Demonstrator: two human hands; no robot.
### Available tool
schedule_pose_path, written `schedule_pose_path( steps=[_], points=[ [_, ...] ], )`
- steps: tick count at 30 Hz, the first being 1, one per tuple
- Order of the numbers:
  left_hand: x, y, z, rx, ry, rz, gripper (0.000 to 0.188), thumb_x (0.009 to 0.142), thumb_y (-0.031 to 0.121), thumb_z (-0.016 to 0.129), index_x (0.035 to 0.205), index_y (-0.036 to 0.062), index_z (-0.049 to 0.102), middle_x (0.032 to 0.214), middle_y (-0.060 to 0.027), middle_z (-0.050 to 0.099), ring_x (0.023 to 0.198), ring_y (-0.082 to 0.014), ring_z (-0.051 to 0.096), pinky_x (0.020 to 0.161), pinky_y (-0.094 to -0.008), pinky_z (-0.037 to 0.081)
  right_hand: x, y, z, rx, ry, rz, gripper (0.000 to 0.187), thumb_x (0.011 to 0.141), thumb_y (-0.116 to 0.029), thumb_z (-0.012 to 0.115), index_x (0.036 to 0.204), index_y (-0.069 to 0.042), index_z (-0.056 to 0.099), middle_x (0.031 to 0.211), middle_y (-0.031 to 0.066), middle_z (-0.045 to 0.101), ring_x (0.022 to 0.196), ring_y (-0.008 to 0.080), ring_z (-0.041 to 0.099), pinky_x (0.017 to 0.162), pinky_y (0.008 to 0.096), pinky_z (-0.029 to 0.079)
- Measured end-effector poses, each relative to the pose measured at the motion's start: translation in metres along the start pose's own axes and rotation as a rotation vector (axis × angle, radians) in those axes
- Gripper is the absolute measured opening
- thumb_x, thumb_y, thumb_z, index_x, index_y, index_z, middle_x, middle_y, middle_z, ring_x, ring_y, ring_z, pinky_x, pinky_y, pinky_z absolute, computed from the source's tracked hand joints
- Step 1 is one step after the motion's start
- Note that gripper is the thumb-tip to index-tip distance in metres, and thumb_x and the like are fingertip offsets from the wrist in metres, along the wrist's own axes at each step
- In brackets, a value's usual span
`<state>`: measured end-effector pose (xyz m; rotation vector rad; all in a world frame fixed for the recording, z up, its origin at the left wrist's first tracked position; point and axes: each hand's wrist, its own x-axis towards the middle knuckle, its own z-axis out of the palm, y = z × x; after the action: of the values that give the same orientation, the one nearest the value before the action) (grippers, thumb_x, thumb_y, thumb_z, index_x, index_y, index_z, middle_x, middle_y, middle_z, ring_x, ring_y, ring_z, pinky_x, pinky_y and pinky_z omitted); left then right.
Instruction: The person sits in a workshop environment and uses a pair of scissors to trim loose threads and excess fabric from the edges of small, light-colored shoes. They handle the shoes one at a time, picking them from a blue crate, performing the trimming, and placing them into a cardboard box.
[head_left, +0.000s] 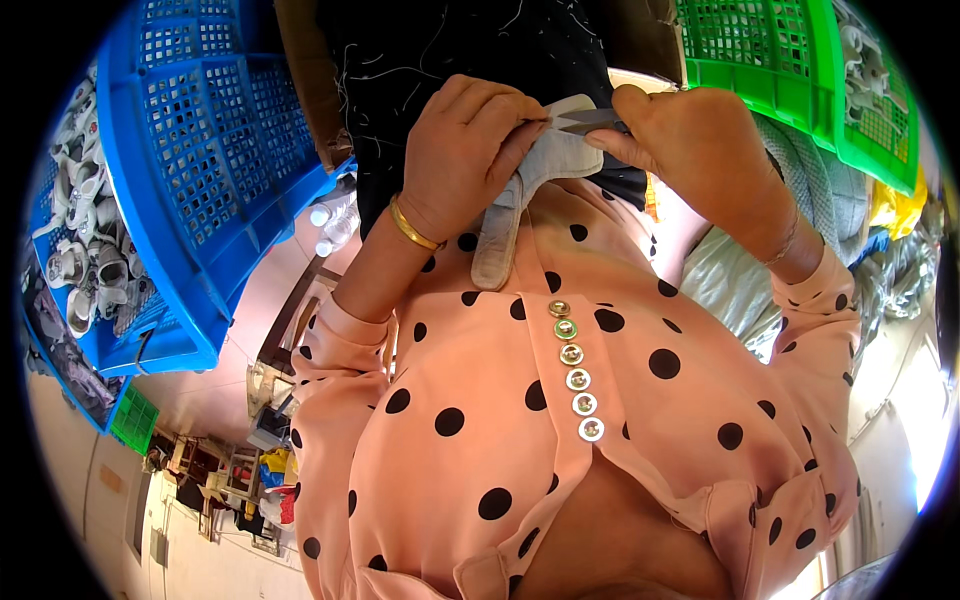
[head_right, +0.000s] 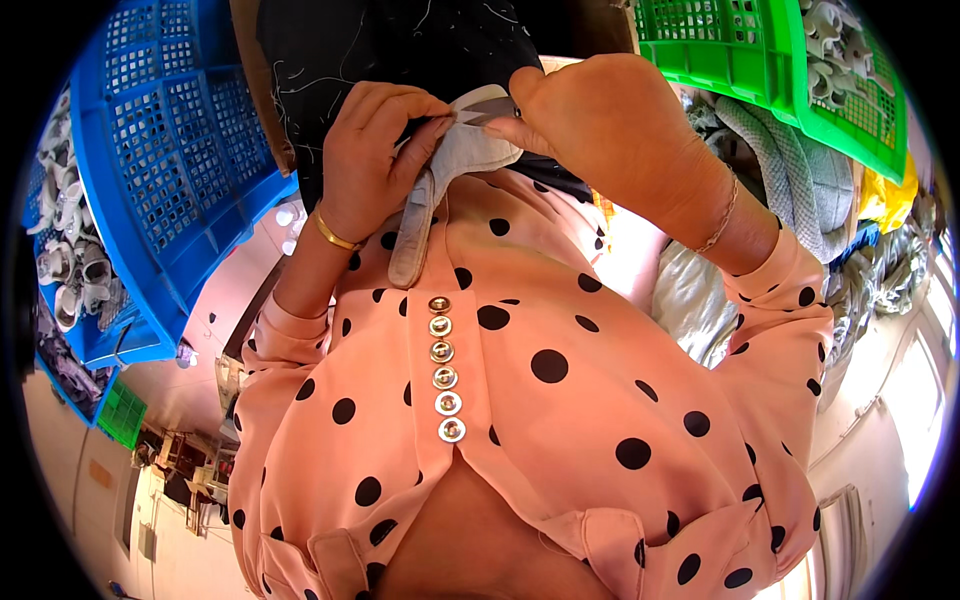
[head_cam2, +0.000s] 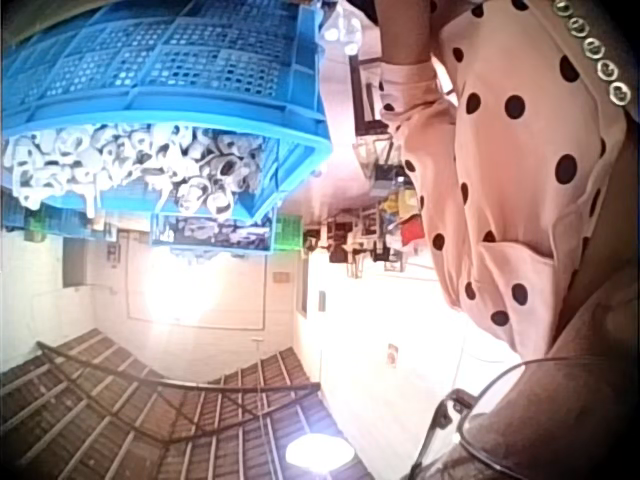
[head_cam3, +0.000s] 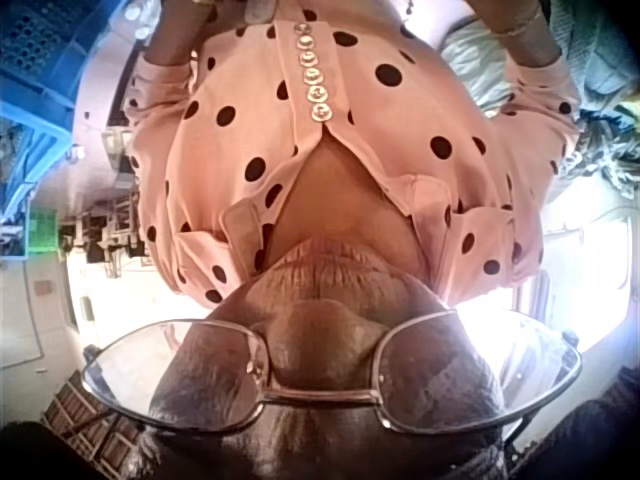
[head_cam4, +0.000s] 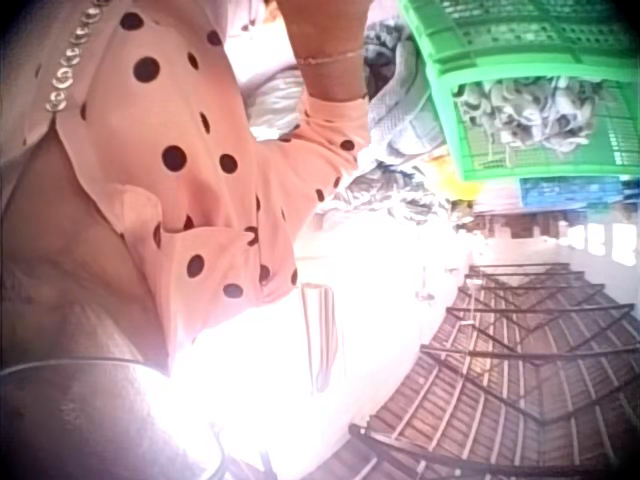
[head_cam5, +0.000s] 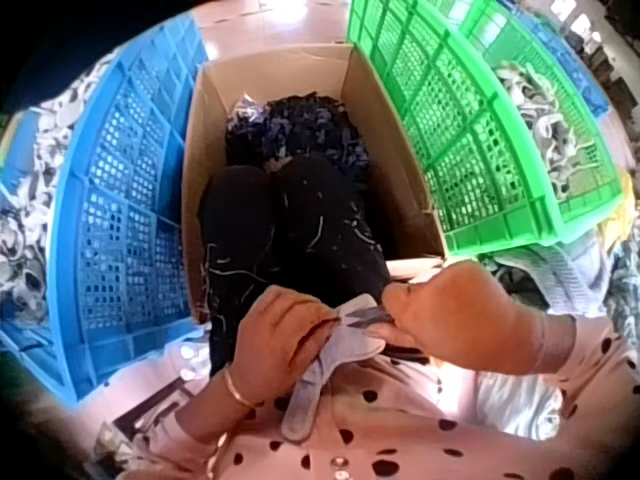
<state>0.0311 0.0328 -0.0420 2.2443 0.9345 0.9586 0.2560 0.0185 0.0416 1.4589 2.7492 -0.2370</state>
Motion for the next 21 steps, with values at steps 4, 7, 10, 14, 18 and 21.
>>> schedule_pose_path(
  steps=[4, 7, 10, 14, 18, 21],
  points=[
    [0.0011, 0.0014, -0.0002, -0.114, -0.014, -0.093, 0.013, 0.077, 0.014, 0.076, 0.087, 0.0114, 0.069, 0.089, -0.0011, 0.066, 0.084, -0.0211, 0.059, 0.071, -0.0305, 0.049, 0.0, 0.0005, -0.0014, -0.023, -0.065, 0.008, 0.044, 0.089, -0.048, 0.057, 0.07, -0.007, 0.055, 0.05, 0.0076, 0.05, 0.045, 0.0254, 0.055, 0.041, 0.0339, 0.041],
    [0.0014, 0.0026, -0.0029, -0.179, -0.07, -0.138, 0.014, 0.077, 0.006, 0.074, 0.09, 0.0069, 0.068, 0.091, -0.0044, 0.066, 0.088, -0.0228, 0.059, 0.075, -0.0314, 0.048, 0.0014, 0.0008, -0.0024, -0.025, -0.095, -0.008, 0.044, 0.089, -0.047, 0.058, 0.07, -0.007, 0.055, 0.05, 0.0072, 0.05, 0.046, 0.0244, 0.055, 0.042, 0.0329, 0.041],
    [0.0025, 0.0003, -0.0006, -0.189, -0.047, -0.135, 0.013, 0.077, 0.014, 0.076, 0.087, 0.0109, 0.069, 0.088, -0.0015, 0.066, 0.084, -0.0214, 0.058, 0.071, -0.0312, 0.049, 0.0018, 0.0015, -0.0013, -0.015, -0.071, -0.025, 0.044, 0.089, -0.046, 0.058, 0.07, -0.007, 0.055, 0.05, 0.007, 0.05, 0.046, 0.0243, 0.055, 0.043, 0.032, 0.041],
    [0.0034, 0.0007, 0.0008, -0.163, -0.06, -0.12, 0.011, 0.079, 0.014, 0.074, 0.085, 0.0096, 0.067, 0.087, -0.002, 0.065, 0.085, -0.0229, 0.058, 0.07, -0.0322, 0.048, 0.0031, 0.0014, -0.0007, 0.002, -0.087, -0.019, 0.043, 0.089, -0.045, 0.059, 0.07, -0.007, 0.055, 0.05, 0.0071, 0.051, 0.047, 0.0244, 0.056, 0.044, 0.0322, 0.041],
    [0.0038, 0.002, 0.0026, -0.154, -0.052, -0.109, 0.011, 0.081, 0.015, 0.072, 0.084, 0.0085, 0.064, 0.086, -0.0027, 0.063, 0.084, -0.0244, 0.057, 0.07, -0.0333, 0.048, 0.006, 0.0008, -0.0002, 0.001, -0.116, -0.007, 0.043, 0.09, -0.045, 0.057, 0.07, -0.006, 0.057, 0.051, 0.008, 0.052, 0.047, 0.0249, 0.056, 0.045, 0.0327, 0.041],
    [0.0036, 0.0016, 0.0021, -0.164, -0.056, -0.107, 0.011, 0.081, 0.014, 0.071, 0.085, 0.0078, 0.063, 0.086, -0.0033, 0.062, 0.084, -0.0249, 0.057, 0.069, -0.0339, 0.048, 0.0088, 0.0033, -0.0018, 0.021, -0.129, -0.031, 0.044, 0.09, -0.045, 0.056, 0.071, -0.006, 0.059, 0.053, 0.0083, 0.054, 0.049, 0.0251, 0.057, 0.046, 0.033, 0.042]
  ],
)
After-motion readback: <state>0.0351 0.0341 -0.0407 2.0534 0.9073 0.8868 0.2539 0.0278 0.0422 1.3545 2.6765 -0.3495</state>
